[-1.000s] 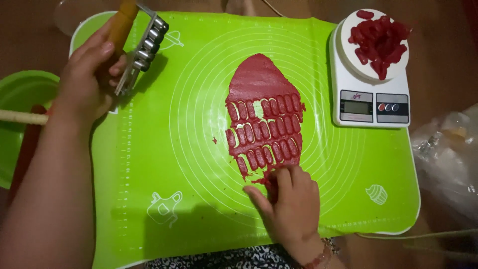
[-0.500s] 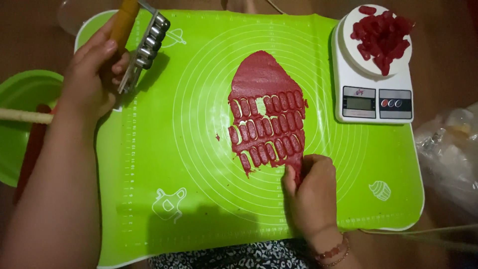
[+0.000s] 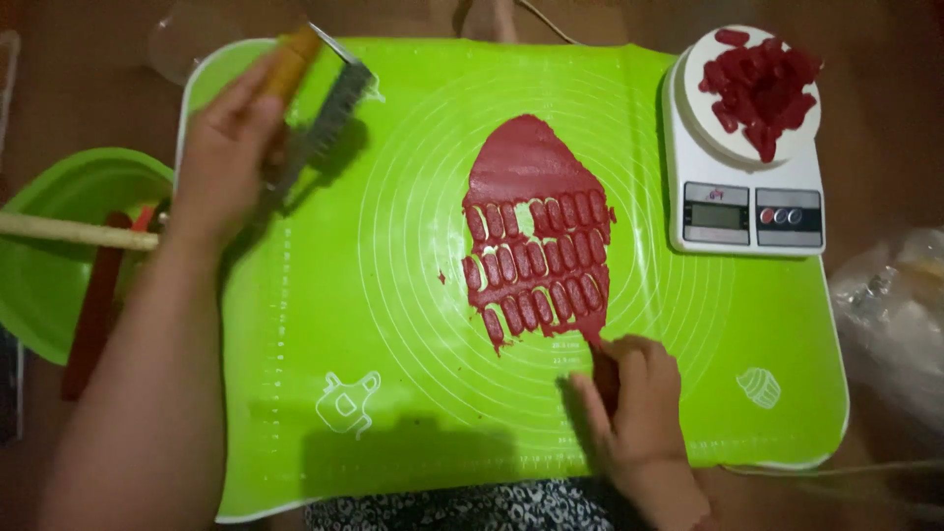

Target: Using a lattice roller cutter to pattern red dough and manually separating the pieces on a silicone mat.

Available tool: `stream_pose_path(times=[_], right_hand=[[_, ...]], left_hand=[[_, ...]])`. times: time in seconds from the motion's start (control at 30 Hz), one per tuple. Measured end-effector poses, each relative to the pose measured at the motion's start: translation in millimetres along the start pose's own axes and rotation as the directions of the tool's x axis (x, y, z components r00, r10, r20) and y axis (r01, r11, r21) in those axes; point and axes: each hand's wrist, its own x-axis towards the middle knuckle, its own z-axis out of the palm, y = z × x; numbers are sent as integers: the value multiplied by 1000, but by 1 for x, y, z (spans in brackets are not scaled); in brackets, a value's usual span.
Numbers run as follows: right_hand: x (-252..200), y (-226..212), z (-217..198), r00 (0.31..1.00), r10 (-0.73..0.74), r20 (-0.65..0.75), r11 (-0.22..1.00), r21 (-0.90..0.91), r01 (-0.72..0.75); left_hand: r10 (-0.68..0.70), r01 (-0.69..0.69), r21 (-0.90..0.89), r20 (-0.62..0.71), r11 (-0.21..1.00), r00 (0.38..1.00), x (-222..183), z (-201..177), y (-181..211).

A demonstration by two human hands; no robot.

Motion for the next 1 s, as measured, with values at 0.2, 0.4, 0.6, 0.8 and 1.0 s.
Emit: stream_pose_path(times=[0.2, 0.4, 0.6, 0.8, 1.0], right_hand=[[17, -21, -27, 996, -59, 74, 976, 213, 41], [-10, 31, -4, 978, -190, 86, 977, 118, 179], [-2, 42, 2, 964, -266, -15, 944, 199, 263], [-2, 34, -1, 991, -125, 42, 975, 188, 115], [-2, 34, 2, 993, -119, -2, 973, 201, 117]], left_hand=[[-166, 66, 241, 419, 968, 893, -54, 79, 135], [146, -550, 418, 686, 723, 713, -1, 153, 97], [228, -608, 412, 669, 679, 708, 21, 168, 87], [182, -582, 440, 670, 683, 720, 22, 165, 85], [254, -675, 419, 702, 607, 665, 25, 163, 79]])
